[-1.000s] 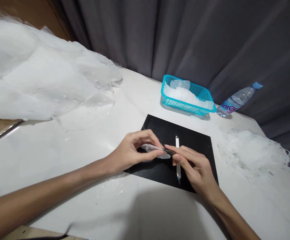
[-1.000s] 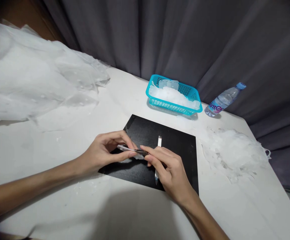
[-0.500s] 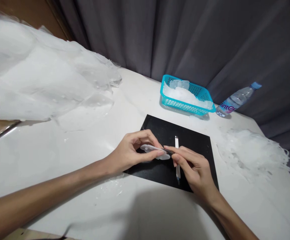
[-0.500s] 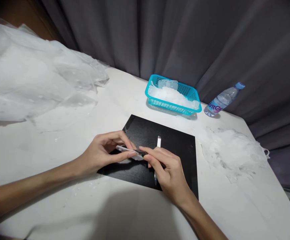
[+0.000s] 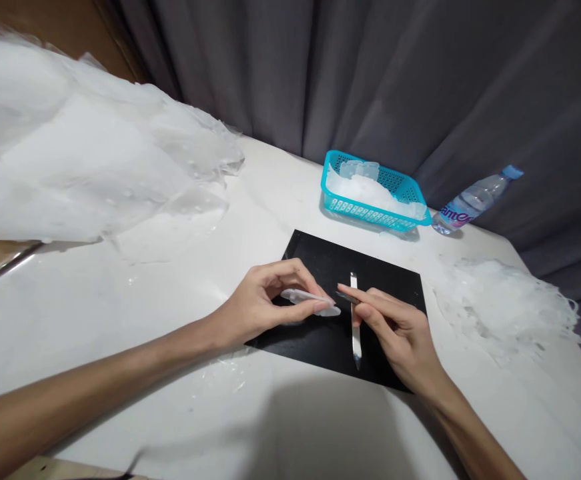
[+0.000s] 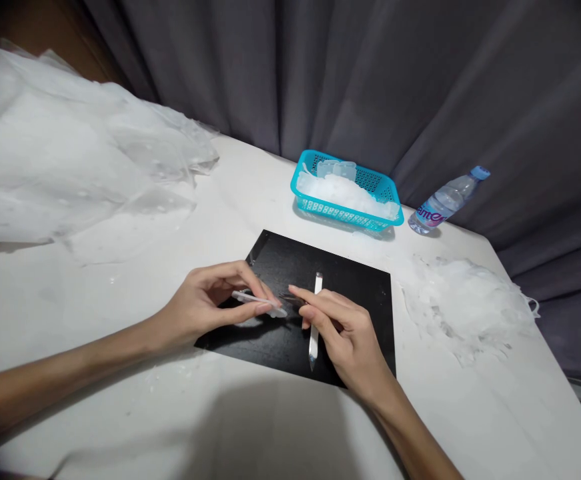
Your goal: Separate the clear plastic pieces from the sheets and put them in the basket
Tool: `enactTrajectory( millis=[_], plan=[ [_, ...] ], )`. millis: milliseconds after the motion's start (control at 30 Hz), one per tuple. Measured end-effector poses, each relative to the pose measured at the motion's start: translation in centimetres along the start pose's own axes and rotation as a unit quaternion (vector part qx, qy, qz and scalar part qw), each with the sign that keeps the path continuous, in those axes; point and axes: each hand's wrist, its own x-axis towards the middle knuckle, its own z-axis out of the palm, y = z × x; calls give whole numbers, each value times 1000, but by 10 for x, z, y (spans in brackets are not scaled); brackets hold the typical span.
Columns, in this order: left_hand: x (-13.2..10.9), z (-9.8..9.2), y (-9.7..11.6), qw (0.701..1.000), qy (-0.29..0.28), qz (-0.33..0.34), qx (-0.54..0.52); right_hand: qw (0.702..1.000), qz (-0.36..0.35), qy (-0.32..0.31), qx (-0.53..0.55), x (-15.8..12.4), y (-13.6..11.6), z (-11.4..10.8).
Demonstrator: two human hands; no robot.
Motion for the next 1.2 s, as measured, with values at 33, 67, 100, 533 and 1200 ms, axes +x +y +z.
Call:
enactTrajectory(
  millis=[33,67,100,533,1200],
  plan=[
    [0,0,0,1000,1,-1,-1,1000,4,1,1,0,0,0],
    [0,0,0,1000,1,-2,-1,1000,9,2,2,0,0,0],
    [0,0,0,1000,2,-3,-1,1000,12,3,4,0,0,1],
    [1,-4,2,997,-2,-72,39,906,135,281,-287,9,65,-81],
    [5,-1,2,984,49,-168,-30,756,198,219,-584,5,99,-109]
  ],
)
